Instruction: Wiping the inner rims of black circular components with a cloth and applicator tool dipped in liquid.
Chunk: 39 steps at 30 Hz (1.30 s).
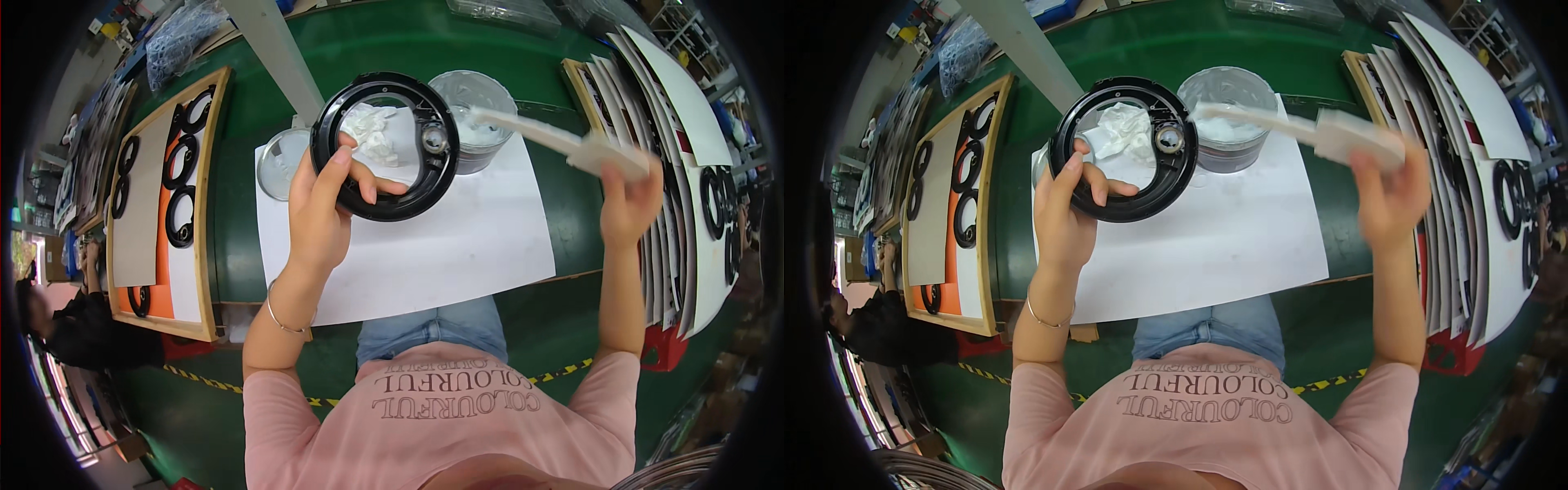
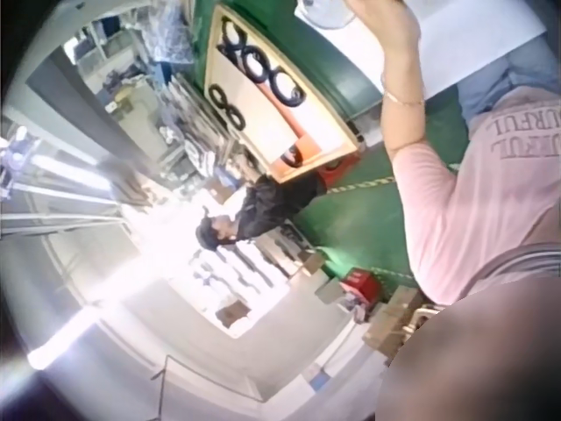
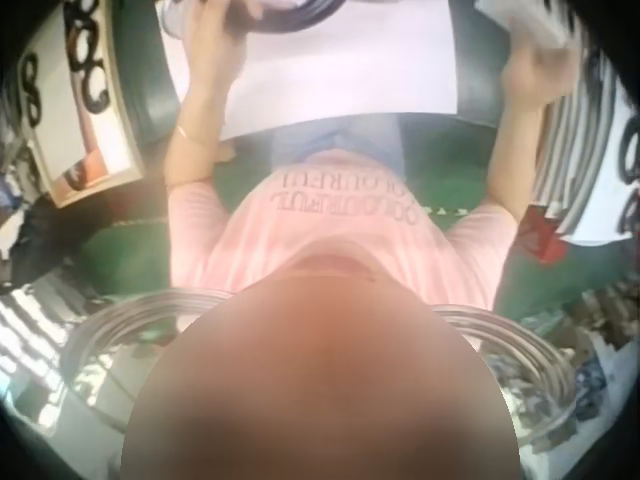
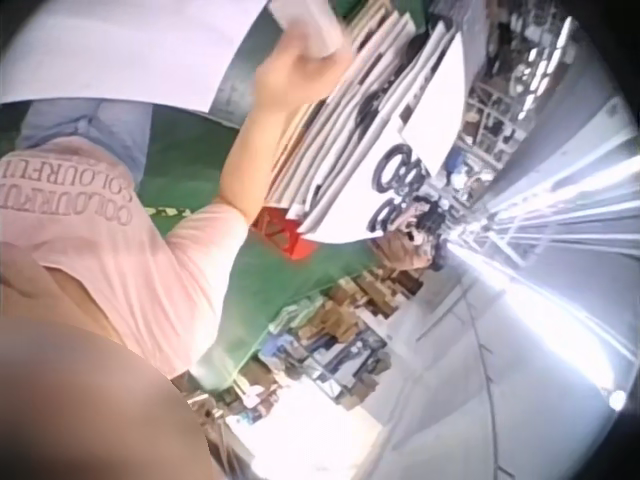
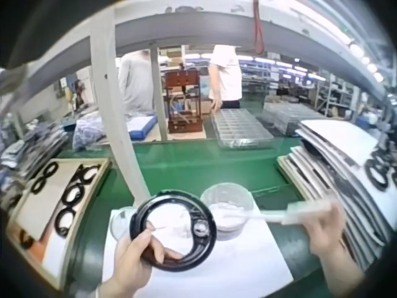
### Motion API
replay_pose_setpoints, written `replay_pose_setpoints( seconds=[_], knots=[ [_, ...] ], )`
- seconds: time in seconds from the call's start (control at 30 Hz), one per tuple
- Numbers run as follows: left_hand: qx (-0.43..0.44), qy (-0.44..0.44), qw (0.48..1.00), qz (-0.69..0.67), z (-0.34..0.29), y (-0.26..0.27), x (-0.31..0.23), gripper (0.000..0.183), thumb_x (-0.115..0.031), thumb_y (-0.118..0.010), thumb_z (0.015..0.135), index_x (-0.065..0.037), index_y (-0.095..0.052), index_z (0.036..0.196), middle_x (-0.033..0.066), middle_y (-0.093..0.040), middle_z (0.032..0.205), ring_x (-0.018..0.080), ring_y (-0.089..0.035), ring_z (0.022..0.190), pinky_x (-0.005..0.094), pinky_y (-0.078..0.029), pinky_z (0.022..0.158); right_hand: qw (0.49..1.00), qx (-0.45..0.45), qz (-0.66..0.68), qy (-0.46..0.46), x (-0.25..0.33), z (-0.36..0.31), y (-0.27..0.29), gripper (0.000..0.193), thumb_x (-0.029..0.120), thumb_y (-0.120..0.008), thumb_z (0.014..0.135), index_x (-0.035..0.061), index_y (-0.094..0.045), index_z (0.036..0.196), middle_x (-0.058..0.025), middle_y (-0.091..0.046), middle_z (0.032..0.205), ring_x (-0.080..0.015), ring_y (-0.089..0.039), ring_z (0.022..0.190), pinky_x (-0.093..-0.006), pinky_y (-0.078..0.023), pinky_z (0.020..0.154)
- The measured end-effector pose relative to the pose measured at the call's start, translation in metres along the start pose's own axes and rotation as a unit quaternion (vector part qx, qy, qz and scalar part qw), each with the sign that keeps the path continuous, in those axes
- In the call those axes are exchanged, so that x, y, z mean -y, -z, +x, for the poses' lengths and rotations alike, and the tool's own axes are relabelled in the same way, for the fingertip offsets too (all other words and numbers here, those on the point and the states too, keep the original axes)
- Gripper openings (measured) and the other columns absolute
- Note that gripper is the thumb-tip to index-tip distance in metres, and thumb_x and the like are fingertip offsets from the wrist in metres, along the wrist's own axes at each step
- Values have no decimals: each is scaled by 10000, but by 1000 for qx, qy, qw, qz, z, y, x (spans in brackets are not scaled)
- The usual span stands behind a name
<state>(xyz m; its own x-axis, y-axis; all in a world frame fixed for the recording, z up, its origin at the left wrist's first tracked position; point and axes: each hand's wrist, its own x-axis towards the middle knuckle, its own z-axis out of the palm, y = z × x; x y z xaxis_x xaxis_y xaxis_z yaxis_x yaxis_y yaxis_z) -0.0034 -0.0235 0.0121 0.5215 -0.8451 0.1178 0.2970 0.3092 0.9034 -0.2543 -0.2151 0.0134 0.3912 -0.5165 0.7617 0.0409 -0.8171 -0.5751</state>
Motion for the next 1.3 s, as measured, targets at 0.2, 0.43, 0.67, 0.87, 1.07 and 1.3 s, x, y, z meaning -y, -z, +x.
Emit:
replay_pose_setpoints(
  seconds=[0.2,0.43,0.67,0.87,1.07,1.3],
  knots=[
    [19,12,1000,-3,2,-10,-6,217,-192,-386,903,-17,-416,1028,75,-497,572,300,-633,691,304,-493,640,927,178,-139,299,51,7,-4,294,54,-641,663,89,-504,920,-147,-621,918,-283,-625,766,-330,-507,643],
    [26,16,999,-10,-3,-16,-8,219,-193,-385,903,-15,-421,1026,76,-496,570,308,-633,692,307,-488,637,892,193,-193,359,60,3,-3,286,91,-654,658,152,-523,905,-105,-633,920,-236,-629,798,-291,-496,667],
    [12,15,999,-26,-5,-10,-9,217,-193,-386,904,-15,-422,1022,74,-493,563,313,-631,695,318,-479,649,867,210,-247,379,60,-4,-5,242,140,-650,691,166,-532,900,-71,-639,931,-212,-631,821,-274,-481,717],
    [22,-3,1000,0,-7,-10,-10,198,-190,-379,906,-25,-413,1009,77,-502,560,301,-633,687,305,-495,622,906,223,-183,311,59,-2,2,243,36,-605,730,86,-489,937,-147,-627,937,-294,-628,828,-368,-503,721],
    [22,-16,999,30,-9,-9,-10,192,-187,-380,905,-27,-400,1009,79,-503,558,292,-634,686,299,-497,629,991,22,4,135,41,-6,-13,151,-45,-521,794,-17,-561,937,-152,-637,919,-246,-629,814,-317,-499,698],
    [-10,-18,999,28,-14,13,-2,194,-204,-416,903,-46,-417,1017,63,-493,559,285,-628,683,308,-469,674,928,168,-234,237,16,-1,-36,215,6,-568,658,42,-623,864,-115,-637,877,-253,-628,809,-312,-501,703]
  ],
)
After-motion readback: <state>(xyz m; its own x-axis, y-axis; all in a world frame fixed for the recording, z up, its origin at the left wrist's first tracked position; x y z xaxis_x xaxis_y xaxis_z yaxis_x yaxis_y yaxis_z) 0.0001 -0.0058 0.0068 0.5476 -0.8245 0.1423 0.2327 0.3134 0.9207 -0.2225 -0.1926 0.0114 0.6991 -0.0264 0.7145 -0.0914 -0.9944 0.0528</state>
